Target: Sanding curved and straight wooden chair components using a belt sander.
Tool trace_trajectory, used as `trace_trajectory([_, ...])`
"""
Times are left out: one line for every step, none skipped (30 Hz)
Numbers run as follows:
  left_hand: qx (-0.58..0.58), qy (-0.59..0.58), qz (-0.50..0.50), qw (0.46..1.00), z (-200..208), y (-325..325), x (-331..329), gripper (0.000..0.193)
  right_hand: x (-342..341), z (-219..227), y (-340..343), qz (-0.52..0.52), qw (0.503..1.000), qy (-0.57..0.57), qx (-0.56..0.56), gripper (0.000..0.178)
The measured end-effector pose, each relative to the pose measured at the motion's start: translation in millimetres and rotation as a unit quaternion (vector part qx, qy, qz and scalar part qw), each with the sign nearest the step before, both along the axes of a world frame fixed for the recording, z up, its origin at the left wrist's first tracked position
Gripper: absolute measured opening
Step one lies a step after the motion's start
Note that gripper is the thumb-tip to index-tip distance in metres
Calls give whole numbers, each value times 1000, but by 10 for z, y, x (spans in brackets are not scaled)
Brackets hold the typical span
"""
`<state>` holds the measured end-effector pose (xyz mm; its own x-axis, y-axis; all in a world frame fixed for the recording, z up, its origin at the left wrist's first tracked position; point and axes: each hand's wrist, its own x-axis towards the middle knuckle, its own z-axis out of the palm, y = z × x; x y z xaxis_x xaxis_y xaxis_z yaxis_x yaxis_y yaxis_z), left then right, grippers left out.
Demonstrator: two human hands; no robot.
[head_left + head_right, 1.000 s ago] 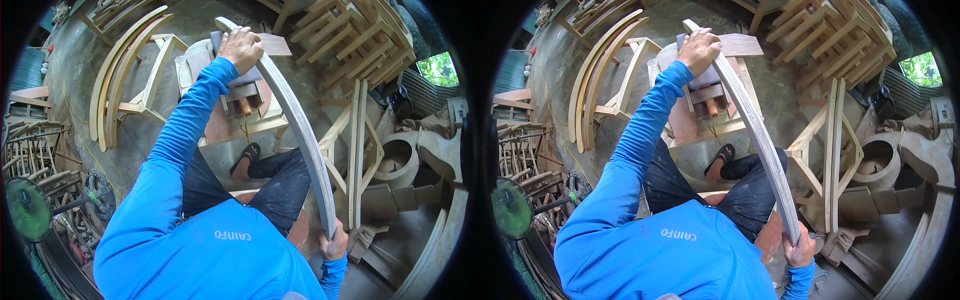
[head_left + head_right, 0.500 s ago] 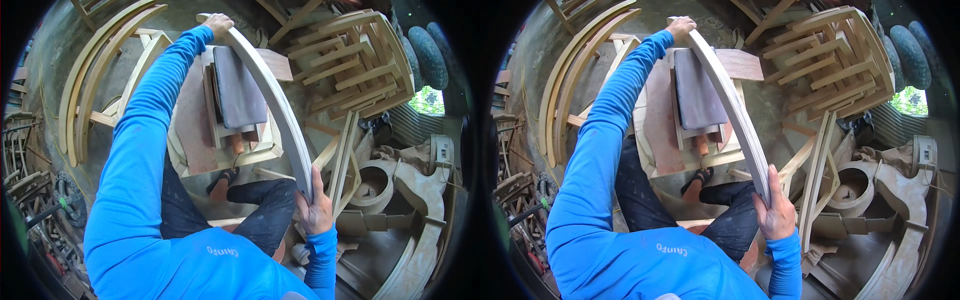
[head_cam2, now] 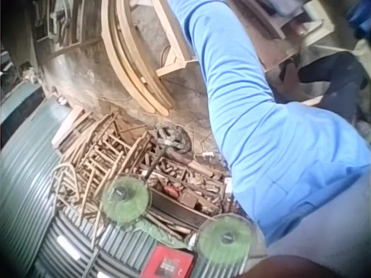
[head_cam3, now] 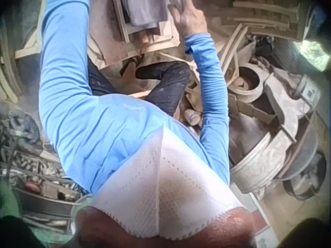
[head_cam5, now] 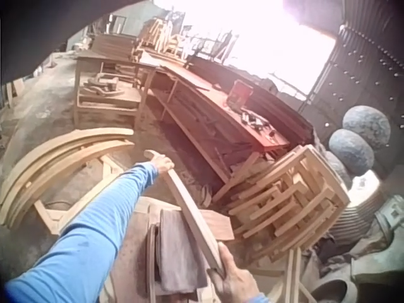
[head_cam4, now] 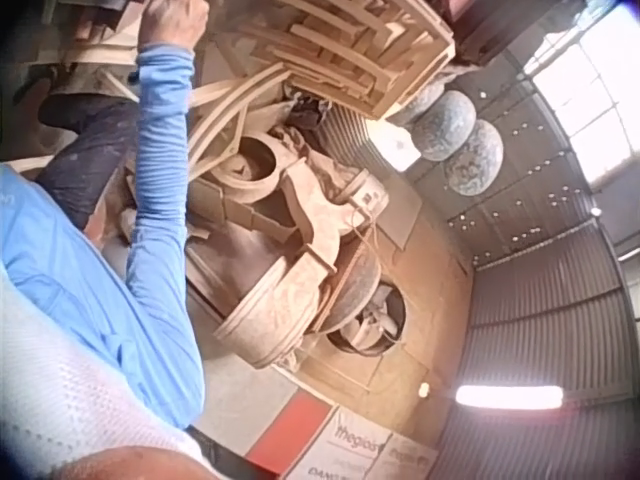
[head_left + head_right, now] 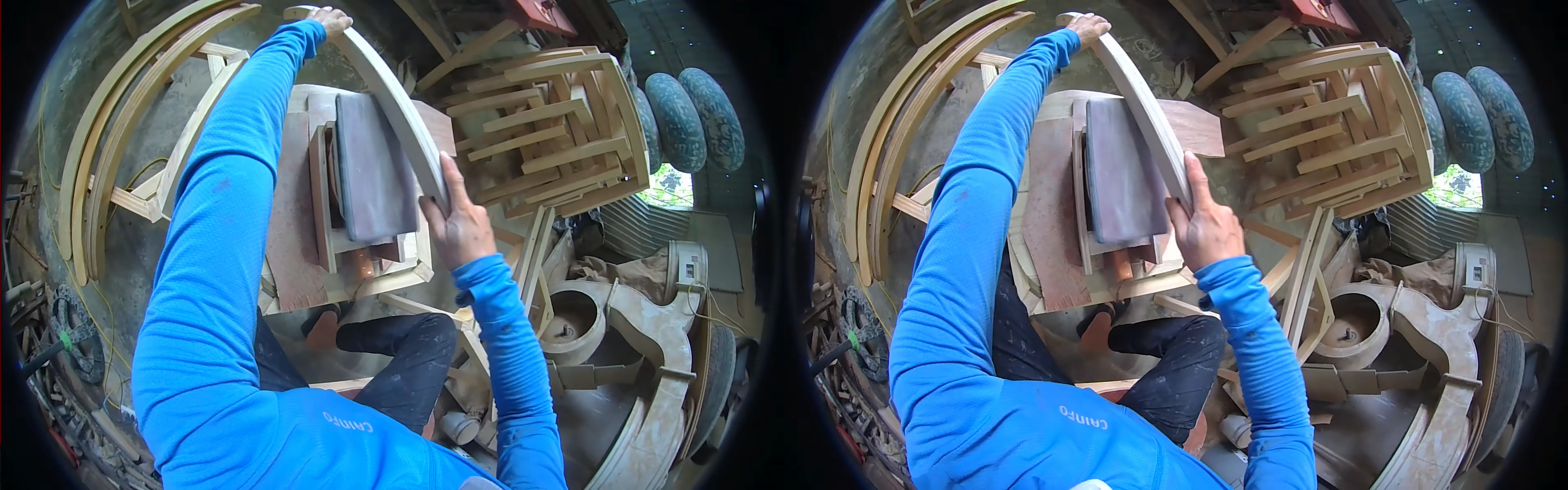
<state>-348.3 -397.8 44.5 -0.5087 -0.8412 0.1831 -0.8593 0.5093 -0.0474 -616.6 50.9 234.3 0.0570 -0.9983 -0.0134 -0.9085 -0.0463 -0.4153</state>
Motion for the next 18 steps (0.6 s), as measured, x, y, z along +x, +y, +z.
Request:
trace_trajectory([29, 22, -13, 999, 333, 414, -817, 38, -260, -3, 162, -51, 998, 33, 8, 72])
trace_trajectory([24, -2, -24, 999, 477, 571, -667, 38, -201, -10, 300, -35, 999, -3, -6, 73])
trace_trajectory([19, -32, -33, 999, 663, 731, -491, 37, -137, 3, 458, -18, 999, -46, -20, 74])
trace_trajectory([21, -41, -41, 998, 816, 994, -466, 37, -100, 46, 658, -11, 998, -57, -37, 74])
trace_trajectory([13, -8, -38, 999, 869, 1255, -362, 37, -60, 88, 867, 1, 996, -75, -40, 74])
trace_trajectory([24, 33, -31, 999, 950, 1547, -353, 36, -85, 147, 1110, -18, 996, -86, -7, 75])
trace_trajectory([35, 45, -29, 998, 1065, 1852, -404, 34, -118, 198, 1370, -40, 994, -95, 27, 76])
trace_trajectory([88, 70, 17, 994, 1383, 2313, -638, 34, -197, 219, 1662, -49, 993, -100, 26, 76])
trace_trajectory([114, 65, 6, 991, 1571, 2601, -645, 40, -245, 216, 1941, -51, 995, -88, 10, 76])
trace_trajectory([113, 121, 34, 986, 1532, 2799, -688, 44, -278, 215, 2210, -51, 996, -77, -4, 75])
trace_trajectory([111, 178, 61, 976, 1490, 2998, -745, 47, -307, 238, 2475, -46, 995, -86, -5, 75])
trace_trajectory([113, 197, 60, 972, 1564, 3272, -895, 50, -354, 261, 2773, -64, 994, -94, 0, 76])
trace_trajectory([112, 215, 64, 968, 1650, 3555, -973, 52, -384, 276, 3049, -75, 992, -103, 3, 77])
trace_trajectory([112, 180, 37, 977, 1639, 3762, -1036, 54, -418, 279, 3335, -74, 991, -111, 2, 77])
trace_trajectory([119, 226, 51, 965, 1759, 4070, -1143, 54, -464, 289, 3620, -92, 989, -112, 11, 78])
trace_trajectory([108, 230, 44, 966, 1869, 4356, -1203, 54, -514, 283, 3896, -107, 987, -116, 19, 78])
trace_trajectory([102, 239, 33, 965, 1937, 4634, -1301, 53, -572, 294, 4192, -111, 987, -118, 18, 78])
trace_trajectory([99, 234, 20, 967, 2022, 4887, -1342, 53, -617, 289, 4453, -119, 987, -110, 17, 80])
